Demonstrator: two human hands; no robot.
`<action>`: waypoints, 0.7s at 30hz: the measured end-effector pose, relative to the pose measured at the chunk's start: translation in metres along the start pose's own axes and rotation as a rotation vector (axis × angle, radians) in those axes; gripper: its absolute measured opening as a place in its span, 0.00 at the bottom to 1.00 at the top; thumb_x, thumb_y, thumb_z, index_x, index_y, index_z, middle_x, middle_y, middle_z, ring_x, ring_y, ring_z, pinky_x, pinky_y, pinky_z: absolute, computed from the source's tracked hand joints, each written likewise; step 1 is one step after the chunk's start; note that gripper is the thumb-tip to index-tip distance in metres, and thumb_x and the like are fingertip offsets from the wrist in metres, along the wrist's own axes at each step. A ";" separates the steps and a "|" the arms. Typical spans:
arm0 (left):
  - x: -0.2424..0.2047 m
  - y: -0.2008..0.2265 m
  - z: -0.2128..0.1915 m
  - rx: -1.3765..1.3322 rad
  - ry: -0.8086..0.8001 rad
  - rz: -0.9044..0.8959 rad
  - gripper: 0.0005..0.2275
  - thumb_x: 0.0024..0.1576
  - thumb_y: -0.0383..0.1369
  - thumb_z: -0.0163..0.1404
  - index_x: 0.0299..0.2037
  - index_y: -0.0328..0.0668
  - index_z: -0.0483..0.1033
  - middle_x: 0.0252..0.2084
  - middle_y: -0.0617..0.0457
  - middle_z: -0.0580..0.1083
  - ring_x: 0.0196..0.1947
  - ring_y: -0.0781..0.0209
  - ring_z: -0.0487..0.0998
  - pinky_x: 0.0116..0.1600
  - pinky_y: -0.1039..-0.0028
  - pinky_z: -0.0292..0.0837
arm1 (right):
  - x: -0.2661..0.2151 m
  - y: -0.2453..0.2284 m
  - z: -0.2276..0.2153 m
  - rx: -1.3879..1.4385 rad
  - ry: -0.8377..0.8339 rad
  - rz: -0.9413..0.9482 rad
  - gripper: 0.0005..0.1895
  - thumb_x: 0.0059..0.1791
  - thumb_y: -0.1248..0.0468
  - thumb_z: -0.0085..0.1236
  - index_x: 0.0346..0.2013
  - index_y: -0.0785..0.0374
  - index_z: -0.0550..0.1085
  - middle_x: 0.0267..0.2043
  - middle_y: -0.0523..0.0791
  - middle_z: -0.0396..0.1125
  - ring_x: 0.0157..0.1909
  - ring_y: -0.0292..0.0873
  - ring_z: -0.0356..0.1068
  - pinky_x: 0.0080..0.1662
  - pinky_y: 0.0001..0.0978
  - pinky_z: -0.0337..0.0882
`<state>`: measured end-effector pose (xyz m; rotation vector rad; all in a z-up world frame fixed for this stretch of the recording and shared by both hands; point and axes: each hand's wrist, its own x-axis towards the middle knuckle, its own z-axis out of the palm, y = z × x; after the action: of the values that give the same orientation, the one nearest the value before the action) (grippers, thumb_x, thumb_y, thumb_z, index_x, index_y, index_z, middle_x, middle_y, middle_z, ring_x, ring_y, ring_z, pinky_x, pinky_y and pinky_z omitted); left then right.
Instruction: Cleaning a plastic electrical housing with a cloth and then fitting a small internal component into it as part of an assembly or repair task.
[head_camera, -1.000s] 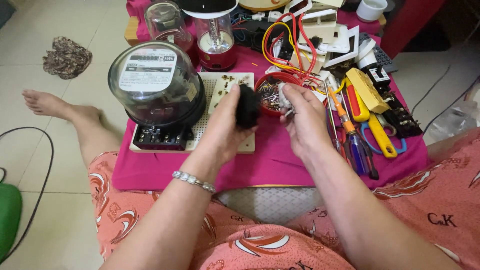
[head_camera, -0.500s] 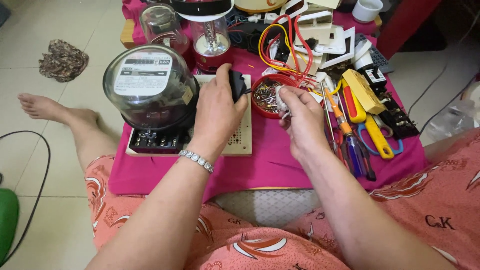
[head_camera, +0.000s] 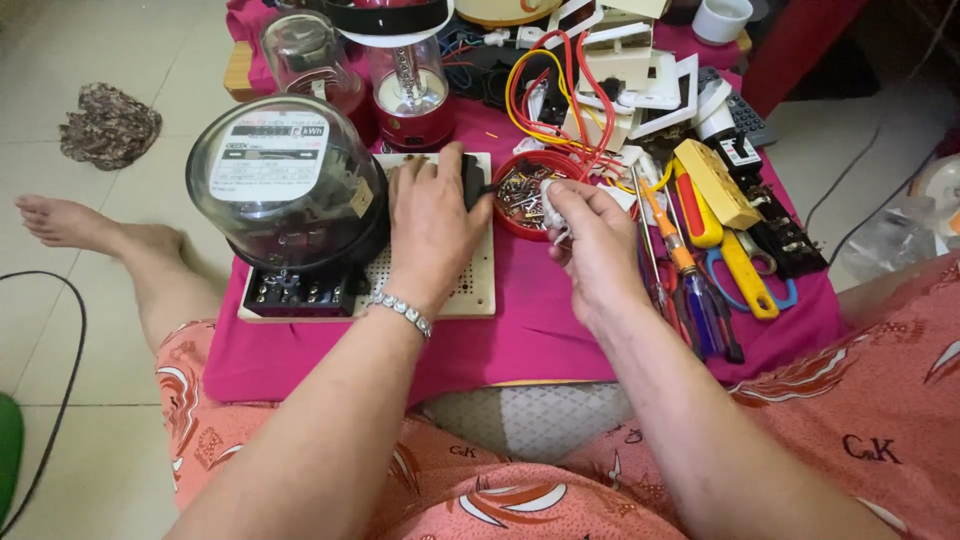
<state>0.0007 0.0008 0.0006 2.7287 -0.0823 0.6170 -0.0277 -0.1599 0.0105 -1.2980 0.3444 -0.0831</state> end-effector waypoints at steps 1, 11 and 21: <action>0.002 0.000 0.001 -0.001 -0.001 0.001 0.25 0.54 0.43 0.58 0.60 0.47 0.67 0.46 0.38 0.78 0.61 0.38 0.71 0.67 0.50 0.57 | -0.001 -0.001 0.001 -0.001 0.002 0.001 0.14 0.48 0.56 0.65 0.45 0.58 0.77 0.29 0.39 0.66 0.27 0.31 0.67 0.28 0.16 0.71; -0.004 0.011 -0.016 -0.087 -0.063 0.018 0.27 0.58 0.46 0.58 0.65 0.48 0.67 0.66 0.33 0.61 0.68 0.30 0.59 0.68 0.43 0.56 | -0.001 -0.003 0.000 0.027 0.010 -0.020 0.13 0.48 0.58 0.65 0.44 0.60 0.77 0.28 0.40 0.65 0.27 0.31 0.67 0.27 0.17 0.70; -0.023 0.005 -0.024 -0.019 -0.151 0.030 0.20 0.64 0.30 0.44 0.67 0.56 0.65 0.68 0.39 0.59 0.71 0.35 0.56 0.68 0.46 0.60 | 0.006 0.005 -0.004 -0.122 -0.048 -0.001 0.16 0.48 0.57 0.63 0.46 0.61 0.76 0.33 0.44 0.66 0.28 0.33 0.66 0.28 0.19 0.71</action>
<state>-0.0300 0.0036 0.0127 2.7565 -0.1649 0.4155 -0.0242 -0.1635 0.0034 -1.4186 0.3114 -0.0320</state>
